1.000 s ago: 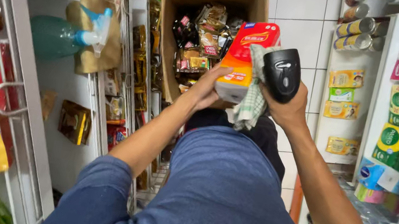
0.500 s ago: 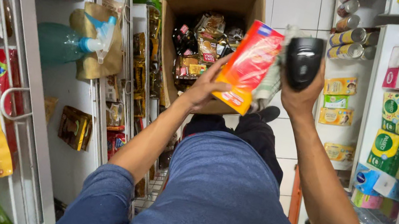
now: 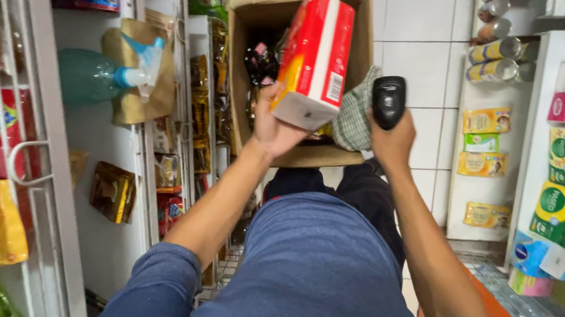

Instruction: The person uses a handheld scanner to scan several items, including boxes of tissue and packets of instant coffee, before placing them into a cardboard box.

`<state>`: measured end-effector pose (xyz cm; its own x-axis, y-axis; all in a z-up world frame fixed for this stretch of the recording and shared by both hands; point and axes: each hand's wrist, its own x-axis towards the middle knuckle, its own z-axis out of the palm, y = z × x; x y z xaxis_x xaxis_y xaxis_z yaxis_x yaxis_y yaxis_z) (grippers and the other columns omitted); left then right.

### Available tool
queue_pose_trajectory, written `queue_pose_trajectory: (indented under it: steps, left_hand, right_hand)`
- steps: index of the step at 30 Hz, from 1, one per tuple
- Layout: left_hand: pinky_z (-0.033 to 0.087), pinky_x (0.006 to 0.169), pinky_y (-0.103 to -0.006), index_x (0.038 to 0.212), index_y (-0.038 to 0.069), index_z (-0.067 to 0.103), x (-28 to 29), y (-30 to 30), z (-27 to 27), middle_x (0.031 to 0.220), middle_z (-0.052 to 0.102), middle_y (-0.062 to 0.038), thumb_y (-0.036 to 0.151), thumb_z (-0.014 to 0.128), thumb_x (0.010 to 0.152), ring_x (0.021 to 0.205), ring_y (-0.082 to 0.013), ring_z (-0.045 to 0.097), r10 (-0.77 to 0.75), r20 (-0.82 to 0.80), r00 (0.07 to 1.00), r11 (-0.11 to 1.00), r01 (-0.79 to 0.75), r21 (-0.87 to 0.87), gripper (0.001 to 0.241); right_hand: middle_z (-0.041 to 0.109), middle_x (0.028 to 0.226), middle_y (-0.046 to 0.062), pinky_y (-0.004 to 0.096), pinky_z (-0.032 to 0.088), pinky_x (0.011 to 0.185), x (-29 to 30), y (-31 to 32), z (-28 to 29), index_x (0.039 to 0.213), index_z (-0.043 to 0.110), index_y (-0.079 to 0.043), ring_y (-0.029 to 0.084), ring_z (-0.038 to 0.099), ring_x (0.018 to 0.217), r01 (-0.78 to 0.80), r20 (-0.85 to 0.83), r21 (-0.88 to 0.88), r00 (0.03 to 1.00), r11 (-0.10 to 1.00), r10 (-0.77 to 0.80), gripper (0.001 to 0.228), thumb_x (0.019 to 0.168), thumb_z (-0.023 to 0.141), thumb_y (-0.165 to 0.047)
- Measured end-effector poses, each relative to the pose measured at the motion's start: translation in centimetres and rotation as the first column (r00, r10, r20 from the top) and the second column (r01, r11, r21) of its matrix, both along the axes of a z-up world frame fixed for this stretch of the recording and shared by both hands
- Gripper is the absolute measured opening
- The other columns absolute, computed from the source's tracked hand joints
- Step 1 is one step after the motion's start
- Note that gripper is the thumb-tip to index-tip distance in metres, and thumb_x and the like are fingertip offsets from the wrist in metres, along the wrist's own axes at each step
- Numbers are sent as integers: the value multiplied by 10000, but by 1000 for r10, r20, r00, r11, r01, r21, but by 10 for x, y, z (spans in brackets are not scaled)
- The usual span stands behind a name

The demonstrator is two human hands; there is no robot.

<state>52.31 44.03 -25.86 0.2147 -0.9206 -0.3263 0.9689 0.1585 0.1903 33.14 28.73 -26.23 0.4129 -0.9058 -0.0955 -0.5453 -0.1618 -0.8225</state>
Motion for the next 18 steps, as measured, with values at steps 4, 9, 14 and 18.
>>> queue_pose_trajectory:
  steps: [4, 9, 14, 18]
  left_hand:
    - [406, 1160, -535, 1542, 94, 457, -3, -4, -4, 1503, 547, -163, 559, 528, 923, 1361, -354, 527, -39, -88, 995, 999, 36, -35, 777]
    - [363, 1165, -647, 1558, 92, 425, 8, -6, -17, 1522, 520, -168, 558, 547, 925, 1378, -383, 512, -153, -91, 984, 987, 148, -61, 796]
    - [334, 1169, -689, 1543, 61, 413, 16, -14, -19, 1523, 519, -196, 522, 574, 887, 1397, -406, 504, -236, -35, 971, 972, 236, -26, 818]
    - [333, 1199, -673, 1559, 57, 402, 9, -20, -17, 1534, 509, -200, 501, 586, 901, 1414, -398, 498, -241, -23, 970, 970, 241, -12, 815]
  right_hand:
    - [740, 910, 89, 316, 555, 758, -12, -11, 43, 1075, 698, 7, 171, 697, 827, -92, 168, 154, 984, 984, 66, 294, 907, 821, -200]
    - [730, 783, 63, 305, 568, 655, -51, -25, 109, 1022, 715, -1, 139, 680, 693, -453, 212, 477, 891, 753, 402, 257, 837, 821, -144]
    - [768, 926, 40, 306, 555, 782, -50, -25, 156, 1079, 710, -18, 122, 662, 828, -645, 201, 302, 763, 702, 614, 324, 800, 832, -129]
    - [763, 894, 33, 311, 559, 764, -52, -23, 160, 1054, 705, -11, 127, 672, 798, -657, 152, 245, 752, 713, 641, 334, 779, 841, -146]
